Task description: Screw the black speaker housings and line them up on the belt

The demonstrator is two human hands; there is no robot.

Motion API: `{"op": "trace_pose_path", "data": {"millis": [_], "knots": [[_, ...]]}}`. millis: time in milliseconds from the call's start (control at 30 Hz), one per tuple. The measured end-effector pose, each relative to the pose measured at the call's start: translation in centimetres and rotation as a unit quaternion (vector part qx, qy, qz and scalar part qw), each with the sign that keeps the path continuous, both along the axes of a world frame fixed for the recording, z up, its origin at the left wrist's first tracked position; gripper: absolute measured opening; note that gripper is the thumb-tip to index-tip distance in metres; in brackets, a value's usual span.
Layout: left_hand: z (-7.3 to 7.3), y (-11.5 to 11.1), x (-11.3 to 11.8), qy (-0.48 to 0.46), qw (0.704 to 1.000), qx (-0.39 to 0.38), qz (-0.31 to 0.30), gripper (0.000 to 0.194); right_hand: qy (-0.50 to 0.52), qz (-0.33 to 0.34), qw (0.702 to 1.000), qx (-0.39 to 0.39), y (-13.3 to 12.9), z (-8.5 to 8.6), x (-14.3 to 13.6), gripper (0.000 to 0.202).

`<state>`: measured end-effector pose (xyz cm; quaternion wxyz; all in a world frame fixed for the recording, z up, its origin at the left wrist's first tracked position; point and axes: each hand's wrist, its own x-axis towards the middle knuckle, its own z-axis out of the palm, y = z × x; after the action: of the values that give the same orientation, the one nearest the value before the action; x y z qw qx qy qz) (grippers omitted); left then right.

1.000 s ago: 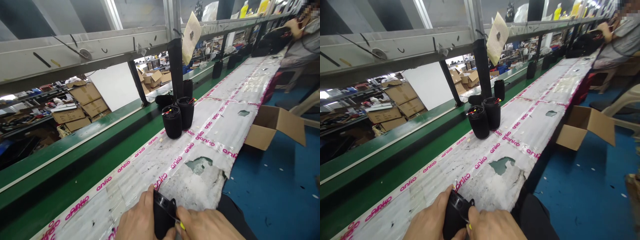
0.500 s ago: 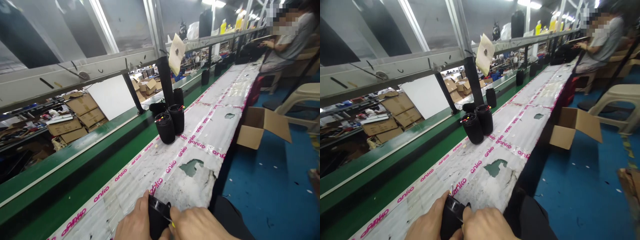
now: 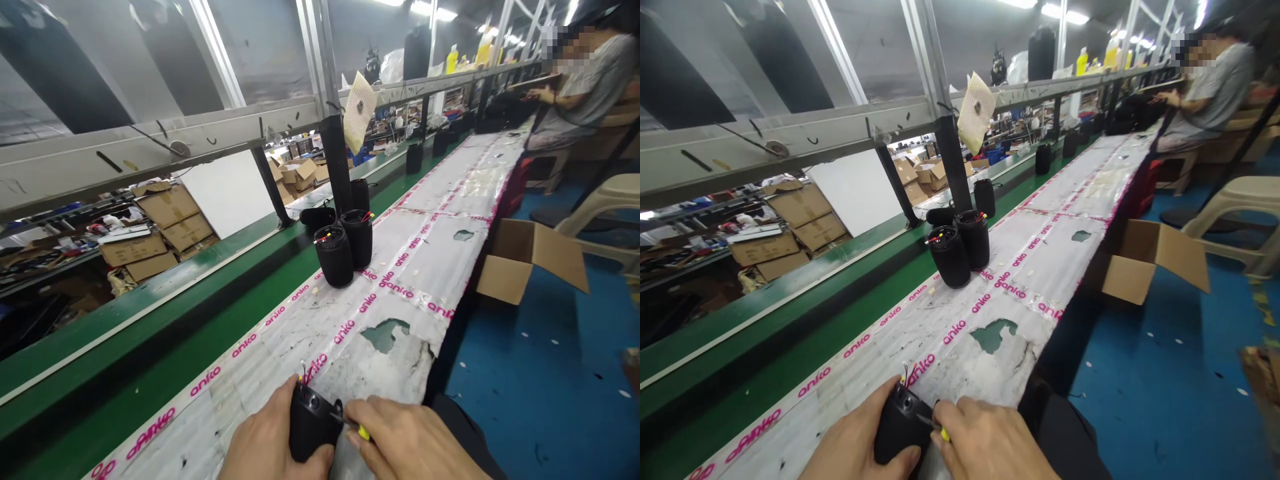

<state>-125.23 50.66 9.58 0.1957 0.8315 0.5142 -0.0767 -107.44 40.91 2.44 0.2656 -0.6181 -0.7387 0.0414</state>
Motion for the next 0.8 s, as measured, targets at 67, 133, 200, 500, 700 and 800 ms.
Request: {"op": "trace_pose_path", "data": {"millis": [67, 133, 200, 500, 700, 800], "knots": [[0.1, 0.0, 0.1, 0.004, 1.000, 0.003, -0.003, 0.088, -0.062, -0.012, 0.998, 0.017, 0.2, -0.2, 0.0, 0.018], [0.1, 0.0, 0.1, 0.012, 1.000, -0.001, -0.001, 0.089, -0.105, -0.017, 0.993, 0.041, 0.4, -0.2, 0.1, 0.019], [0.1, 0.0, 0.1, 0.020, 1.000, -0.004, 0.004, 0.091, -0.128, -0.017, 0.989, 0.067, 0.6, -0.2, 0.1, 0.022], [-0.2, -0.1, -0.1, 0.006, 1.000, -0.020, -0.002, 0.089, -0.111, -0.016, 0.991, 0.075, 0.7, -0.9, -0.9, 0.022], [-0.3, -0.2, 0.0, 0.019, 0.999, -0.022, -0.015, 0.090, -0.109, -0.017, 0.991, 0.082, 0.9, -1.0, -1.6, 0.018], [-0.3, -0.4, 0.0, 0.019, 0.999, -0.024, -0.017, 0.090, -0.110, -0.021, 0.991, 0.078, 0.8, -0.9, -1.6, 0.016]]}}
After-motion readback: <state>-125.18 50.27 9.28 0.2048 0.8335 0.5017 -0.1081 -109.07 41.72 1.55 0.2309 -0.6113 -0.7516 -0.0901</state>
